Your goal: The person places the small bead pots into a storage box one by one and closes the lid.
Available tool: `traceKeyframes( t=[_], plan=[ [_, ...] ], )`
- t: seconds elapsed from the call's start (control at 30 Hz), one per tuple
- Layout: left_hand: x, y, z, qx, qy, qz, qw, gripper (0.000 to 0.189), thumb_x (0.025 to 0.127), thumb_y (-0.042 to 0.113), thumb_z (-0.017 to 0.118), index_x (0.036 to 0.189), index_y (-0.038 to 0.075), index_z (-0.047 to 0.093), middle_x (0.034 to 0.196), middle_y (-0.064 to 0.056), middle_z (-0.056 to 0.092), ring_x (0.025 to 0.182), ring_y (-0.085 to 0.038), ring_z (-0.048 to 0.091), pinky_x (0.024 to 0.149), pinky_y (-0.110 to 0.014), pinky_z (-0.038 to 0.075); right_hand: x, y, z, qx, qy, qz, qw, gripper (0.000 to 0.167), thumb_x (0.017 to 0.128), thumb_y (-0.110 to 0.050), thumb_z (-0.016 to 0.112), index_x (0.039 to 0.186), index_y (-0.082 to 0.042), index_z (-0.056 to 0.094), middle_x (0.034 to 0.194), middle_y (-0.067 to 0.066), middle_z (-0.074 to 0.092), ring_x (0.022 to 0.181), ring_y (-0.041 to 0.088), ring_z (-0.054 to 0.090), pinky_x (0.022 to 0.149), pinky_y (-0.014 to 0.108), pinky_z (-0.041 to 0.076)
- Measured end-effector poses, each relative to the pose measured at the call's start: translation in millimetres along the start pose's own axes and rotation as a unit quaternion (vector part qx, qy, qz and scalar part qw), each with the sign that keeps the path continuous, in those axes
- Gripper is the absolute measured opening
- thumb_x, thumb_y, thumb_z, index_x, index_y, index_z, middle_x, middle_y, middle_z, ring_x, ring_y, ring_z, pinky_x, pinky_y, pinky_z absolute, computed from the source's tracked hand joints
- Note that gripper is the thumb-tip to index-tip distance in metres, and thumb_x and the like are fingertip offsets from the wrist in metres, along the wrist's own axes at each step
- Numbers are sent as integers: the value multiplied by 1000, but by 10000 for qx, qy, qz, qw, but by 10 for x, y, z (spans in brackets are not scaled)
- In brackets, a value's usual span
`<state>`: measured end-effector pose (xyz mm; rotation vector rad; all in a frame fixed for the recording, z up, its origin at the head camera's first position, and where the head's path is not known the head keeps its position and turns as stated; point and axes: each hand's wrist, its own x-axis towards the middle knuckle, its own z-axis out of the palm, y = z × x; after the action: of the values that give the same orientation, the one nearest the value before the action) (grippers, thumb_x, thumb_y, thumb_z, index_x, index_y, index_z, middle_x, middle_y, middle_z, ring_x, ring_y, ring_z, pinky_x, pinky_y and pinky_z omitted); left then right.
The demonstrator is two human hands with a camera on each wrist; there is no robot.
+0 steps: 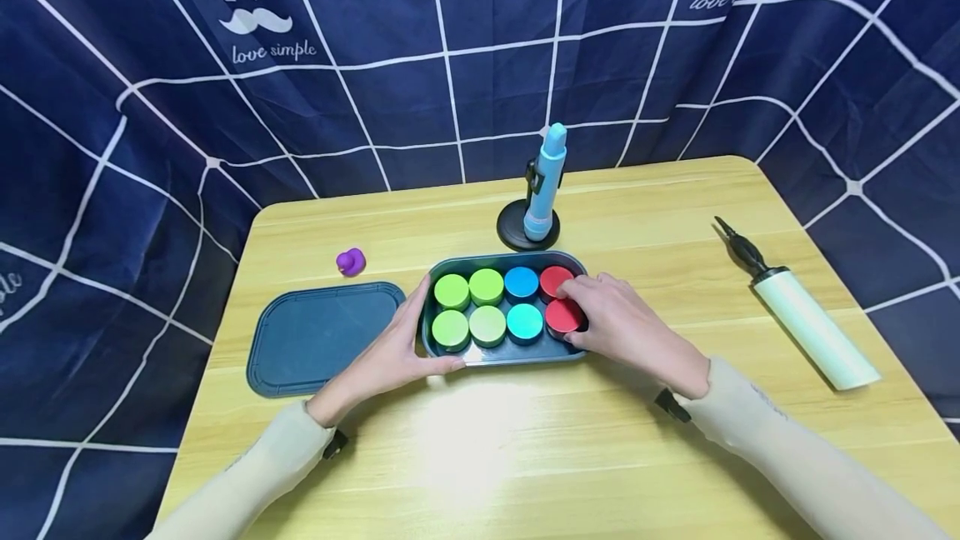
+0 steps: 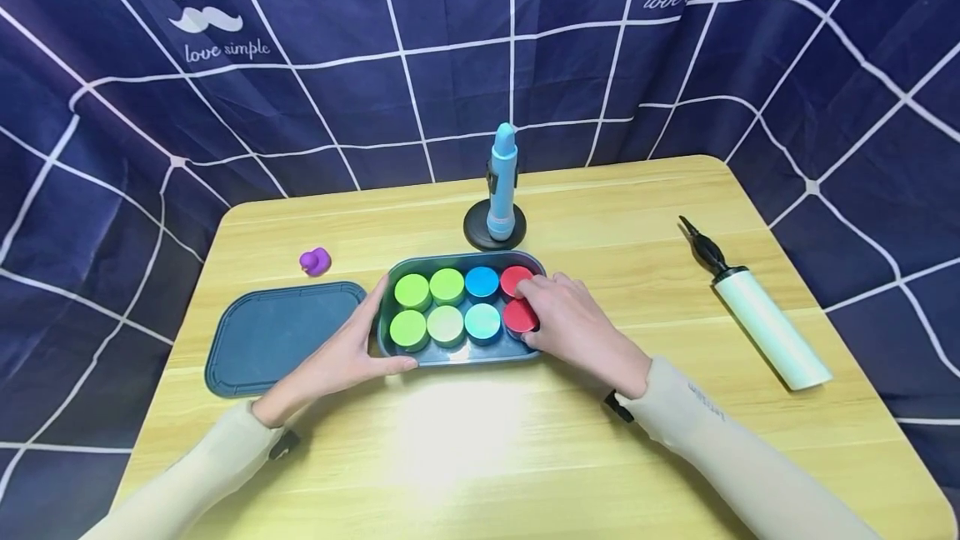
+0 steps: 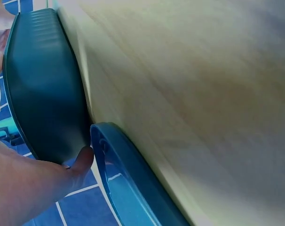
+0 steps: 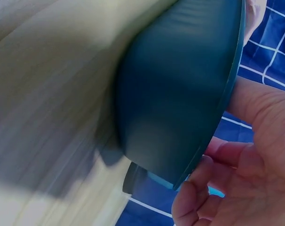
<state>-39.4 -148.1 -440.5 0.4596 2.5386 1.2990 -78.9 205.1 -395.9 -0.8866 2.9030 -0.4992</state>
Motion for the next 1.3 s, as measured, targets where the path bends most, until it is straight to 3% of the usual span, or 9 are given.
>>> traceKeyframes(
  t=[0.3, 0.5, 0.57, 0.63, 0.77, 0.9, 1.03, 1.17, 1.3],
  plan=[
    [-68, 1, -27, 131, 112, 121, 9998, 131, 87, 50, 93, 178, 21, 4, 181, -11, 11, 164, -39, 14, 121, -74, 26, 29, -2, -47, -142, -297, 54, 9994, 48, 78, -20, 102, 109, -6, 67, 102, 8, 70, 86, 27, 57, 74, 43, 48],
    [-147, -45, -106, 221, 329, 41, 9992, 124, 90, 51, 90, 178, 17, 9, 181, -12, 14, 164, -43, 14, 118, -78, 25, 12, 37, -88, 489, -342, 391, 9975, 52, 86, -35, 97, 120, -4, 74, 110, 11, 70, 97, 30, 65, 83, 49, 57],
    [-200, -61, -153, 209, 468, -34, 9987, 119, 91, 52, 88, 178, 20, 12, 181, -10, 16, 163, -43, 20, 117, -80, 25, -24, 59, -97, 712, -243, 464, 9961, 53, 89, -38, 94, 125, -5, 74, 115, 12, 69, 98, 30, 65, 83, 48, 58],
    [-263, -78, -201, 165, 704, -8, 9974, 111, 93, 49, 87, 177, 22, 19, 179, -9, 22, 157, -43, 34, 114, -79, 32, -73, 91, -105, 894, -112, 469, 9948, 53, 91, -39, 92, 129, -7, 73, 119, 12, 67, 95, 27, 63, 79, 44, 57],
    [-383, -158, -296, -104, 1324, 318, 9906, 88, 98, 33, 85, 171, 22, 38, 169, -10, 41, 136, -44, 58, 108, -71, 47, -176, 203, -93, 1104, 163, 336, 9932, 55, 95, -36, 90, 137, -8, 69, 133, 10, 62, 97, 24, 61, 80, 44, 56],
    [-494, -256, -393, -317, 1778, 595, 9818, 72, 100, 19, 83, 164, 17, 49, 160, -13, 52, 134, -43, 59, 108, -64, 50, -254, 314, -75, 1236, 327, 285, 9914, 70, 95, -39, 89, 150, -7, 61, 153, 15, 52, 123, 34, 61, 98, 61, 56],
    [-618, -337, -498, -260, 2135, 640, 9745, 67, 100, 11, 81, 161, 14, 53, 154, -16, 57, 137, -38, 56, 108, -52, 52, -301, 355, -59, 1270, 467, 270, 9904, 84, 93, -42, 90, 159, -7, 53, 162, 16, 45, 144, 41, 47, 107, 73, 46],
    [-749, -413, -611, -174, 2480, 612, 9667, 64, 99, 4, 80, 158, 10, 56, 147, -17, 61, 133, -29, 57, 104, -32, 53, -320, 333, -41, 1303, 720, 152, 9887, 86, 91, -38, 92, 160, -9, 51, 163, 12, 46, 149, 37, 43, 110, 72, 44],
    [-878, -518, -716, -119, 2741, 495, 9603, 62, 99, 0, 78, 156, 7, 57, 143, -19, 62, 129, -19, 57, 100, -21, 49, -315, 276, -21, 1434, 911, 41, 9855, 80, 92, -32, 92, 158, -9, 53, 160, 10, 49, 145, 33, 47, 109, 68, 48]
  ],
)
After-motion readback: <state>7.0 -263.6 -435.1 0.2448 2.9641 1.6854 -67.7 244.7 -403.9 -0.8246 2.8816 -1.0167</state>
